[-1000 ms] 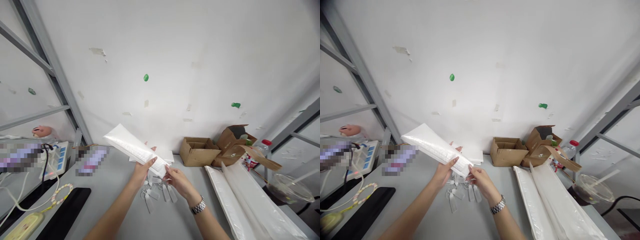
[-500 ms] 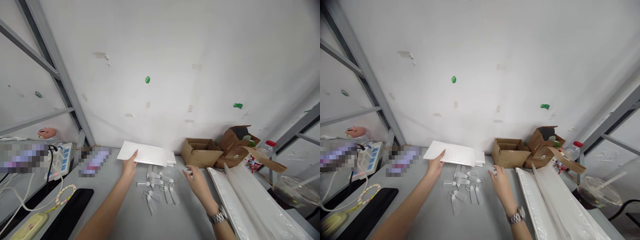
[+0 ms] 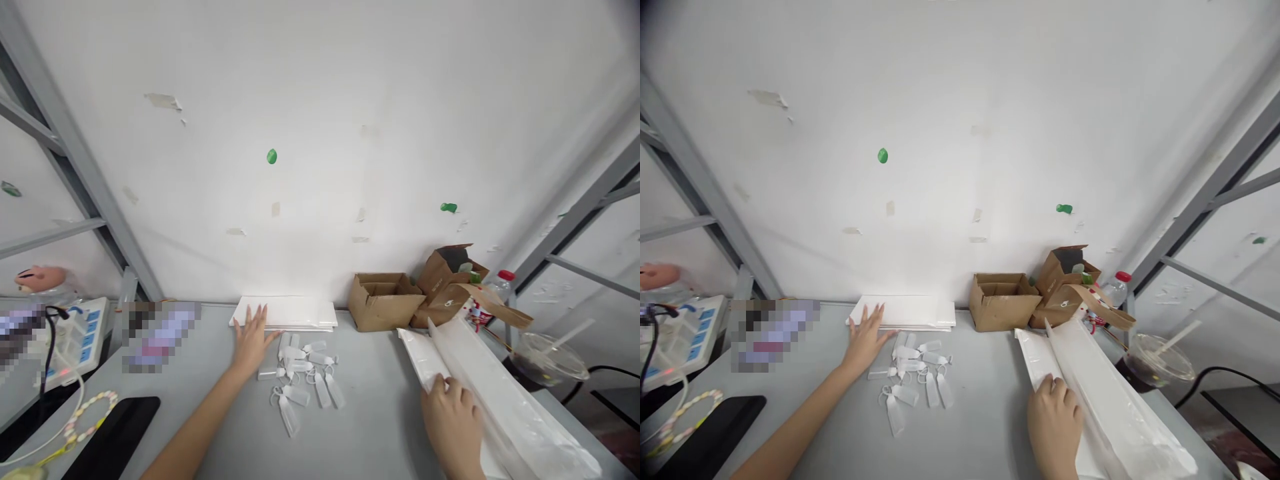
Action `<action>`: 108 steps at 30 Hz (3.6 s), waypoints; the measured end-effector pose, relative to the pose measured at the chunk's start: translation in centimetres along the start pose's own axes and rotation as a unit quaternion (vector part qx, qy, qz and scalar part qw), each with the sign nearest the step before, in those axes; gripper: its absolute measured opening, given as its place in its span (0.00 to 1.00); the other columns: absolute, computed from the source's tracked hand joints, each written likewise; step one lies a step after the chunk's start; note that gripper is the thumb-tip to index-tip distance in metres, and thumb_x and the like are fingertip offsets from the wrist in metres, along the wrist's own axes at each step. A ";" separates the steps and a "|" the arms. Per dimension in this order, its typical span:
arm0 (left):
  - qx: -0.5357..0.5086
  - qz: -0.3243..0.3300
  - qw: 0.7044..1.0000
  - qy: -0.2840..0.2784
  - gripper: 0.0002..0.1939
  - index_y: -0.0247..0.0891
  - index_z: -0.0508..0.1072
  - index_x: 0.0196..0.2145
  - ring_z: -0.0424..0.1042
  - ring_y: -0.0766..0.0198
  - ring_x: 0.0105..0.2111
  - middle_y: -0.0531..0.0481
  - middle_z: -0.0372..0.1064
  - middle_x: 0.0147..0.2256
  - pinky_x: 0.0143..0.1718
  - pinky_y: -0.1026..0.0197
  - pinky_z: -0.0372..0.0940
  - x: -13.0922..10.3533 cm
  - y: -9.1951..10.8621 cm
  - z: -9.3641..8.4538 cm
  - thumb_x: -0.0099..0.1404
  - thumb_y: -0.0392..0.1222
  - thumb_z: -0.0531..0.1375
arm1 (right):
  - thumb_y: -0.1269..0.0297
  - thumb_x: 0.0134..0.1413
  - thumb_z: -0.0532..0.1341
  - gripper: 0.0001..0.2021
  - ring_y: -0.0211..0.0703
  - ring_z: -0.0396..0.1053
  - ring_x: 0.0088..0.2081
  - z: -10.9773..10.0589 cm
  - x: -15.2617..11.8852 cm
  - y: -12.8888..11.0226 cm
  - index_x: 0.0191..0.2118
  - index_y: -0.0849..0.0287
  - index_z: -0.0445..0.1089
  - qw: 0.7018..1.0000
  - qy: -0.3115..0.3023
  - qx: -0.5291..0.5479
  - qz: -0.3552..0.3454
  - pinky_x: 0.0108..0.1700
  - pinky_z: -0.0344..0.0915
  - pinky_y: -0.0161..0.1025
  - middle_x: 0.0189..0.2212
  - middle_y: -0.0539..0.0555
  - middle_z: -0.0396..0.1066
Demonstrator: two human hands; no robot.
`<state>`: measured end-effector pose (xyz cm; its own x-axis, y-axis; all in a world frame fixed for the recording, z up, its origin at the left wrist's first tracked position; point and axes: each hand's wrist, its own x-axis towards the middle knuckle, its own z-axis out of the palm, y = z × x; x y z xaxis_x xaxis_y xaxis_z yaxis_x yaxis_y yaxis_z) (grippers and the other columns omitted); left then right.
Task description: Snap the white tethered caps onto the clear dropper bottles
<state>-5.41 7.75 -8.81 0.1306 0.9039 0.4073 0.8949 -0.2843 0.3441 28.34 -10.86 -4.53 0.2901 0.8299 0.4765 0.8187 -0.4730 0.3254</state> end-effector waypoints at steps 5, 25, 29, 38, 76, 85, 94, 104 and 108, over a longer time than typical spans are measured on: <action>-0.013 0.040 0.997 -0.057 0.34 0.36 0.50 0.60 0.42 0.46 0.61 0.33 0.51 0.59 0.57 0.35 0.35 0.4 0.4 0.0 0.63 0.58 0.46 | 0.75 0.53 0.52 0.12 0.53 0.68 0.31 -0.7 1.6 1.8 0.26 0.63 0.71 0.999 -0.027 0.026 -0.038 0.28 0.56 0.42 0.26 0.60 0.69; -0.778 -0.323 0.538 -0.023 0.21 0.39 0.68 0.45 0.69 0.55 0.46 0.47 0.72 0.44 0.43 0.57 0.69 -2.3 13.3 -7.6 0.52 0.36 0.64 | 0.72 0.52 0.58 0.18 0.42 0.69 0.30 -8.1 -1.5 -8.7 0.49 0.50 0.66 0.698 0.139 0.619 -0.331 0.33 0.64 0.39 0.30 0.53 0.73; -0.782 -0.346 0.517 -0.023 0.18 0.37 0.69 0.44 0.69 0.54 0.47 0.46 0.73 0.43 0.46 0.55 0.67 -3.3 13.7 -7.8 0.54 0.33 0.63 | 0.48 0.47 0.61 0.24 0.46 0.71 0.33 -6.1 -2.8 -11.9 0.50 0.50 0.65 0.536 -0.129 0.823 -0.140 0.29 0.69 0.39 0.38 0.57 0.72; -0.797 -0.306 0.501 -0.142 0.29 0.39 0.68 0.47 0.63 0.53 0.53 0.44 0.70 0.48 0.56 0.54 0.58 -6.6 15.4 -7.5 0.47 0.38 0.69 | 0.53 0.50 0.59 0.29 0.52 0.64 0.50 -8.7 2.1 -10.6 0.57 0.53 0.57 0.331 -0.119 0.923 0.155 0.51 0.61 0.53 0.47 0.56 0.69; -0.480 0.014 0.867 -0.133 0.50 0.44 0.52 0.60 0.50 0.48 0.59 0.43 0.51 0.59 0.58 0.50 0.47 -0.8 11.3 -7.8 0.40 0.40 0.70 | 0.59 0.45 0.64 0.30 0.47 0.64 0.49 -14.2 9.2 -10.3 0.55 0.55 0.56 0.508 -0.052 0.859 0.030 0.51 0.62 0.47 0.53 0.57 0.63; -0.228 0.185 0.954 0.055 0.36 0.43 0.52 0.60 0.38 0.51 0.62 0.50 0.44 0.62 0.60 0.43 0.29 -1.8 12.2 -8.9 0.55 0.26 0.53 | 0.57 0.48 0.62 0.27 0.48 0.61 0.54 -12.9 7.8 -11.1 0.56 0.52 0.59 0.371 -0.081 0.912 0.153 0.55 0.59 0.48 0.54 0.54 0.62; -0.029 0.113 0.988 0.100 0.34 0.41 0.55 0.59 0.67 0.64 0.49 0.49 0.66 0.52 0.50 0.60 0.63 0.1 6.9 -5.9 0.55 0.22 0.44 | 0.49 0.53 0.54 0.21 0.49 0.67 0.46 -9.7 6.5 -7.7 0.49 0.55 0.65 0.546 -0.164 0.822 0.016 0.46 0.66 0.49 0.49 0.58 0.66; 0.058 0.041 0.990 -0.120 0.21 0.39 0.63 0.54 0.55 0.44 0.57 0.36 0.61 0.54 0.53 0.38 0.49 3.2 1.6 -2.4 0.63 0.41 0.52 | 0.61 0.52 0.50 0.22 0.69 0.64 0.47 1.8 -2.8 -4.7 0.49 0.69 0.63 0.982 -0.074 0.170 0.023 0.35 0.65 0.60 0.49 0.74 0.63; 0.018 0.035 0.989 -0.142 0.26 0.41 0.59 0.56 0.45 0.44 0.60 0.37 0.53 0.59 0.55 0.35 0.41 3.4 1.1 -1.6 0.63 0.51 0.51 | 0.69 0.55 0.43 0.20 0.61 0.69 0.43 2.2 -3.1 -4.1 0.49 0.70 0.62 0.979 -0.056 0.196 0.020 0.33 0.67 0.51 0.46 0.73 0.66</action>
<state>-4.63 10.04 -5.71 0.3024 0.9375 0.1722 0.8937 -0.3416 0.2909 25.15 -10.85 -9.16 0.3601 0.8511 0.3821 0.9265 -0.3742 -0.0396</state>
